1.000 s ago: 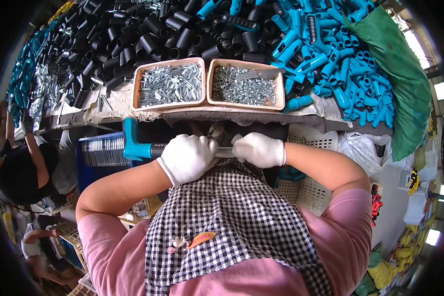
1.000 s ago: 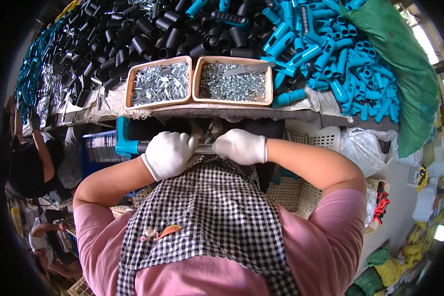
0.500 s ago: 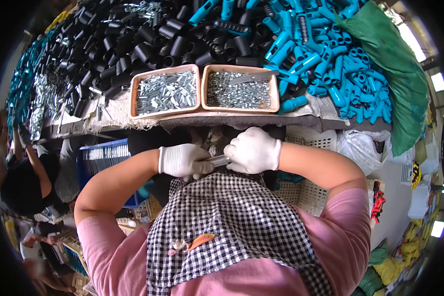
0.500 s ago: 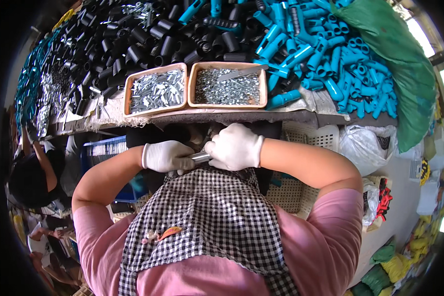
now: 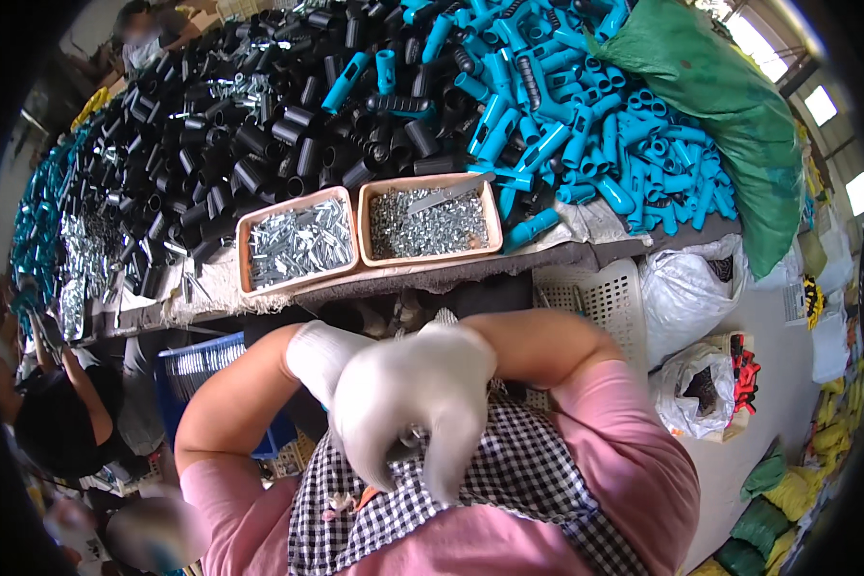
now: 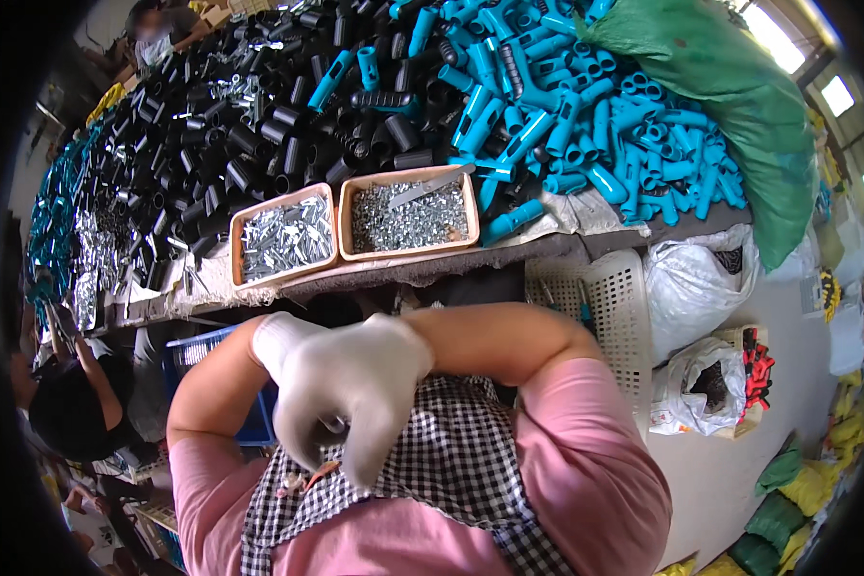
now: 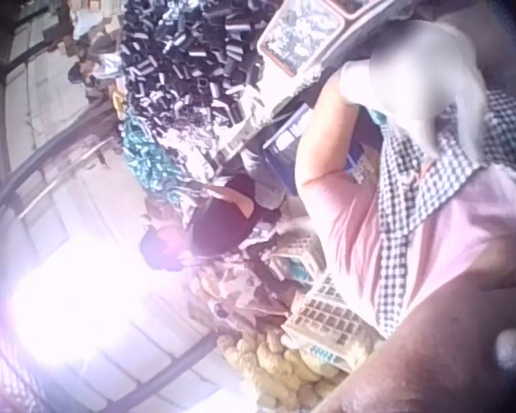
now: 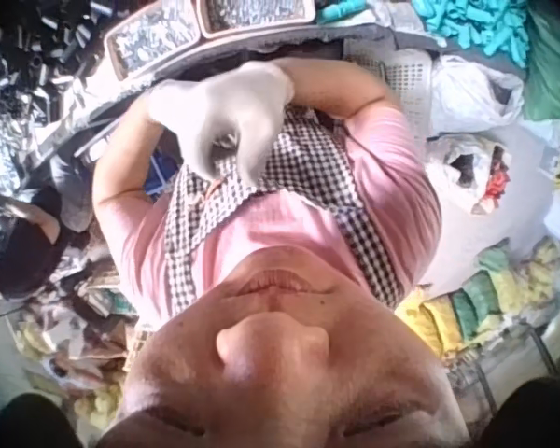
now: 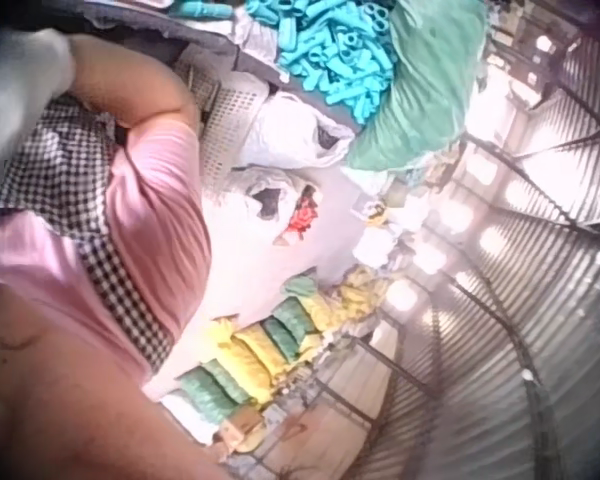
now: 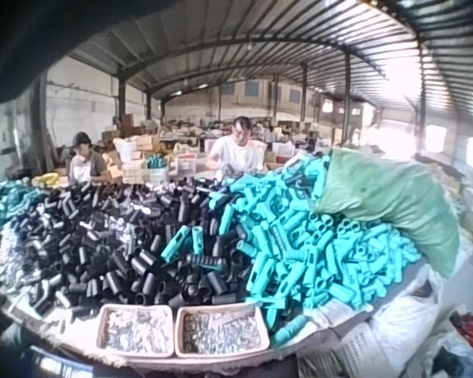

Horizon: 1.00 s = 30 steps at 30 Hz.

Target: Assembling mechanical components into plastic handles in a factory setting.

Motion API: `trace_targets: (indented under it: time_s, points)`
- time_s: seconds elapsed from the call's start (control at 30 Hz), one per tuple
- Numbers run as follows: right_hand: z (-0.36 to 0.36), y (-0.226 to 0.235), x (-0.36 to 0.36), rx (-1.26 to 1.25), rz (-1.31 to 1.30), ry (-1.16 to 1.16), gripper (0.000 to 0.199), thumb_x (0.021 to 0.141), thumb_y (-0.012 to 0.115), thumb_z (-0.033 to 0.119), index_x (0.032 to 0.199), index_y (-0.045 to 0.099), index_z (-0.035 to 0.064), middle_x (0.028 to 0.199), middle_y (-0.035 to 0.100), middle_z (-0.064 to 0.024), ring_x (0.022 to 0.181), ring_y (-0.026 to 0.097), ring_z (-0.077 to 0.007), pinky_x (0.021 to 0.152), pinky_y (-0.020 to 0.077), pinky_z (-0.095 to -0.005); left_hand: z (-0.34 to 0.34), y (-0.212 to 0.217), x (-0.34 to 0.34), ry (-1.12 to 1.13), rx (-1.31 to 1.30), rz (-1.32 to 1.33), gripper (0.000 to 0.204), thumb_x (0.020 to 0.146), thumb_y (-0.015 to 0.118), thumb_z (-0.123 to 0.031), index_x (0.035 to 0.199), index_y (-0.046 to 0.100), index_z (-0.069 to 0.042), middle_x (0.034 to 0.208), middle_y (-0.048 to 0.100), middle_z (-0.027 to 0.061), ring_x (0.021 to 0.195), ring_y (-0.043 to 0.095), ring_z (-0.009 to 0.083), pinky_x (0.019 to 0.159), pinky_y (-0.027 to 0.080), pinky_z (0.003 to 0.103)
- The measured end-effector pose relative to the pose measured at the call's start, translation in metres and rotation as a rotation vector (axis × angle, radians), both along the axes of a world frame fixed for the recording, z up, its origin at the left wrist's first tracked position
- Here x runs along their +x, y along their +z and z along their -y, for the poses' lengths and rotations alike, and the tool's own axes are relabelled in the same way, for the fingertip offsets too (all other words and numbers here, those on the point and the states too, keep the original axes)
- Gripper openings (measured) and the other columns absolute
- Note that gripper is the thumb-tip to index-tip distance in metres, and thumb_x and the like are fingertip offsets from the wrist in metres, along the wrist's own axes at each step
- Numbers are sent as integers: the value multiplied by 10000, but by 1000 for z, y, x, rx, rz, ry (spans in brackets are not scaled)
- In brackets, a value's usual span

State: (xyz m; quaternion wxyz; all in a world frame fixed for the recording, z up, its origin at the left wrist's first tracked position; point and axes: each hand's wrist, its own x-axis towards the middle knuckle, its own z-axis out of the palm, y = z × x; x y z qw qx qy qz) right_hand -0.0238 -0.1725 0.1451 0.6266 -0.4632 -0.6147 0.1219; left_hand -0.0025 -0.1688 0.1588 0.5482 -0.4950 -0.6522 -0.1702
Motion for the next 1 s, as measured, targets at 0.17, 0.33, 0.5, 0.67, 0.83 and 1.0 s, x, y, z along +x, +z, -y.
trace_targets:
  time_s: [0.17, 0.33, 0.5, 0.67, 0.83, 1.0]
  points:
    - [-3, -22, 14, 105, 99, -82, 193, 872, 720, 169, 723, 642, 75, 616, 589, 14, 562, 564, -111, 523, 450, -241, -11, -44, -5, 854, 656, 499, 222, 837, 676, -209, 906, 657, 1, 833, 650, 196, 742, 663, 357, 641, 557, 405]
    - [-22, -81, 43, 575, -705, -930, 504, 1027, 484, 406, 639, 417, 91, 535, 424, 9, 469, 375, -75, 470, 352, -283, -128, -98, 49, 2712, 1676, 276, 179, 737, 731, -243, 692, 658, -85, 609, 635, 140, 558, 627, 373, 536, 516, 425]
    - [-26, -71, 12, 520, -847, -860, 331, 980, 588, 278, 740, 513, 62, 619, 498, -14, 557, 483, -128, 580, 444, -283, -154, -92, 54, 2484, 1548, 881, 243, 772, 700, -259, 927, 710, -71, 770, 701, 143, 632, 668, 326, 604, 533, 430]
    - [-6, -64, 31, 119, -152, -47, 220, 908, 666, 209, 933, 634, -8, 815, 649, -35, 667, 604, -138, 614, 488, -261, -158, -96, 66, 1583, 1644, 613, 281, 749, 741, -149, 1012, 692, -63, 850, 711, 75, 766, 683, 194, 796, 539, 365]
    - [-17, -90, 72, 519, -679, -917, 488, 1012, 495, 397, 635, 387, 107, 523, 386, -13, 424, 341, -148, 451, 329, -319, -137, -90, 74, 2698, 1856, 717, 219, 786, 697, -289, 790, 715, -71, 699, 674, 189, 660, 677, 354, 625, 548, 435]
    - [-21, -58, 35, 508, -904, -852, 416, 1008, 525, 304, 656, 449, 96, 577, 472, -15, 490, 420, -122, 525, 393, -270, -146, -83, 54, 2551, 1818, 552, 146, 705, 750, -189, 752, 706, -58, 663, 655, 197, 624, 663, 373, 632, 549, 458]
